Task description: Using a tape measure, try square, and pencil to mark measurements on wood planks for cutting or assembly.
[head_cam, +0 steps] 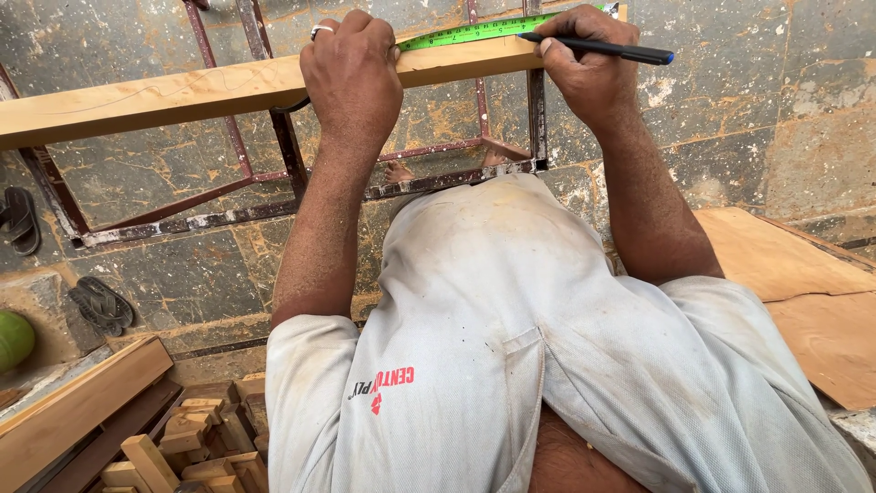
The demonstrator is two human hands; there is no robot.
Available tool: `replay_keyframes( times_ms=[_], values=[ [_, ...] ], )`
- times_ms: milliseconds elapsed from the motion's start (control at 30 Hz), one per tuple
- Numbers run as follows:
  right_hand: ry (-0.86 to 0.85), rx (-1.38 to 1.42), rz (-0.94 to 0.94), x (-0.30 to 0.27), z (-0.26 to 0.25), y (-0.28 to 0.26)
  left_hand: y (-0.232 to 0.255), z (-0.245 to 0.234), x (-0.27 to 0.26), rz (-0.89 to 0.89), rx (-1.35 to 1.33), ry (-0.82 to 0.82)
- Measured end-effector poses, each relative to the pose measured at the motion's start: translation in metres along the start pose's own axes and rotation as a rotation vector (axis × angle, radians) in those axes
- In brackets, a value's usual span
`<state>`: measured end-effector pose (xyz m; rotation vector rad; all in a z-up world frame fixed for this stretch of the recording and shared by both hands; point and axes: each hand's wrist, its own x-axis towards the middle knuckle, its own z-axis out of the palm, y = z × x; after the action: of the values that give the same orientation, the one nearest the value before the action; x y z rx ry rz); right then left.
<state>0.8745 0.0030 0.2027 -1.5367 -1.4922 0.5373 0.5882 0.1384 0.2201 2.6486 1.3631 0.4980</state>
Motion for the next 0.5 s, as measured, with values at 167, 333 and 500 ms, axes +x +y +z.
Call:
replay_keyframes(
  times_ms=[167, 333, 500],
  values=[
    [-0.004, 0.146, -0.055, -0.005, 0.0, 0.011, 0.002, -0.003, 0.001, 0.002, 0.007, 0.011],
    [-0.021, 0.225, -0.065, -0.015, 0.003, 0.018, 0.0, 0.0, 0.0, -0.003, 0.004, -0.005],
    [-0.091, 0.212, -0.087, -0.043, 0.013, 0.001, 0.002, -0.002, 0.0, -0.009, 0.012, -0.003]
  ],
)
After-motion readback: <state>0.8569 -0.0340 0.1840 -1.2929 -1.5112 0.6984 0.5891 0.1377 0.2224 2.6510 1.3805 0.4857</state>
